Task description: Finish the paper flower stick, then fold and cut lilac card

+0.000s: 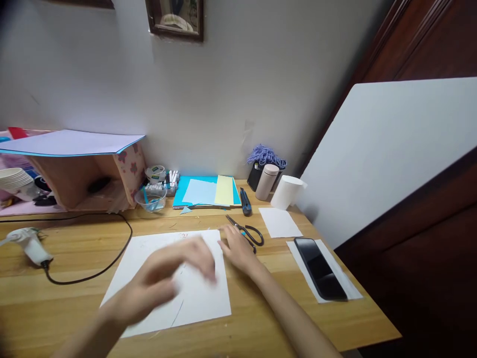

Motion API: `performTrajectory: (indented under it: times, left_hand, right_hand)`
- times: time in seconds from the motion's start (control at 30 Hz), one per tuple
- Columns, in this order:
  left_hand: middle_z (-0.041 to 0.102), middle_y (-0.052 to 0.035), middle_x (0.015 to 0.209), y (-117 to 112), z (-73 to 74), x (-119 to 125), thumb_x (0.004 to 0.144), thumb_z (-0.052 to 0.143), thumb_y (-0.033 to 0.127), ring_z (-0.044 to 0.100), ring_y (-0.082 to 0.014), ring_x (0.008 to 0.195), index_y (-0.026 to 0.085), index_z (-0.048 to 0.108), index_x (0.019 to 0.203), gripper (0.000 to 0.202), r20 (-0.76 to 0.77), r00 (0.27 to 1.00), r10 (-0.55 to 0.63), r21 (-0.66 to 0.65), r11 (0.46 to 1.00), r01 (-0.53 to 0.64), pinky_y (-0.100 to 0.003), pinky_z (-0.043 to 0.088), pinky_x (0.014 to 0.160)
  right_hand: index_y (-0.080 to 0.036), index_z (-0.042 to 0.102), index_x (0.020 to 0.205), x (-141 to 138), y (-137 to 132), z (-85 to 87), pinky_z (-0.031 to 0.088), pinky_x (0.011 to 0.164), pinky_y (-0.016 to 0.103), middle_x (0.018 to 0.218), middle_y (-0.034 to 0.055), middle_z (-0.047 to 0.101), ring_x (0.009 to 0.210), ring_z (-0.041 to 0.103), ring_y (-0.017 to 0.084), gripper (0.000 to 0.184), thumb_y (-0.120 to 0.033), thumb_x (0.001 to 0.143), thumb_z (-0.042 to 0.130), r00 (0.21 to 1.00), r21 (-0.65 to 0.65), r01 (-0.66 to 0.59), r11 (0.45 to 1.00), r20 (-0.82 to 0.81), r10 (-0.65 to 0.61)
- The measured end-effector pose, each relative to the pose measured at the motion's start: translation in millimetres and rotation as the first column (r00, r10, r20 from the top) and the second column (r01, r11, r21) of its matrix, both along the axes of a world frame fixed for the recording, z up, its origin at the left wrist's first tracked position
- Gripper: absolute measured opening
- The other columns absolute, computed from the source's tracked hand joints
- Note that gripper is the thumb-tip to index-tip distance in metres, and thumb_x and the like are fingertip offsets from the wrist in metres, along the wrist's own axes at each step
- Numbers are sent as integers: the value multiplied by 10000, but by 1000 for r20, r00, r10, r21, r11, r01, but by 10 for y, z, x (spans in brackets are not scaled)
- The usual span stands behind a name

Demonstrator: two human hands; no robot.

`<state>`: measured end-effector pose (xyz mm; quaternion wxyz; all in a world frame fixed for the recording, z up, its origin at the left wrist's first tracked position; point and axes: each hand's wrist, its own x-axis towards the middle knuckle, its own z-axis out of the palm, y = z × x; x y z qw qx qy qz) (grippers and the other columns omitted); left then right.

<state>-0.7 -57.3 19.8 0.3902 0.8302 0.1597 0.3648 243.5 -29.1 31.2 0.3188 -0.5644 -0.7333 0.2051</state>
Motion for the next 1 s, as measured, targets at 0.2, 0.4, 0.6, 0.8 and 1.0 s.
performTrajectory:
  times: [0.2,0.4,0.6,0.8,1.0]
  left_hand:
    - [621,-87,997,1306,234,377,833,455,237,594,-196,872,174,611,919,189,-325,582,746,89,637,-766,-322,450,784]
    - [608,-92,931,1629,-251,255,777,556,301,564,-229,925,165,605,841,158,-385,324,864,225,428,-875,-308,424,748]
    - [640,-48,884,1689,-156,235,852,463,293,584,-187,852,194,577,780,167,-324,396,860,200,471,-859,-277,399,678]
    - [650,-64,875,1712,-203,212,747,619,271,585,-211,858,170,575,870,165,-343,456,822,164,530,-832,-289,405,682]
    - [619,-58,912,1696,-51,216,845,457,220,580,-167,839,182,558,854,109,-209,520,828,184,556,-811,-273,429,733]
  right_hand:
    - [-108,431,1271,203,1013,-29,264,1063,356,1361,151,422,1289,334,233,478,-132,795,475,927,75,181,981,320,-195]
    - [-107,465,1244,150,1329,-288,241,1066,397,1345,166,446,1286,348,254,472,-167,778,518,933,29,215,976,290,-214]
    - [-91,509,1192,14,1364,-339,286,1038,382,1254,164,520,1215,420,250,382,-185,829,435,940,64,265,962,204,-273]
    - [-147,562,1095,-295,1364,-209,380,952,352,1114,103,599,1096,492,227,304,-197,833,415,970,154,191,969,124,-211]
    - [-142,533,1162,-146,1347,-233,306,1016,397,1239,127,535,1205,421,251,384,-173,781,495,959,201,170,965,190,-209]
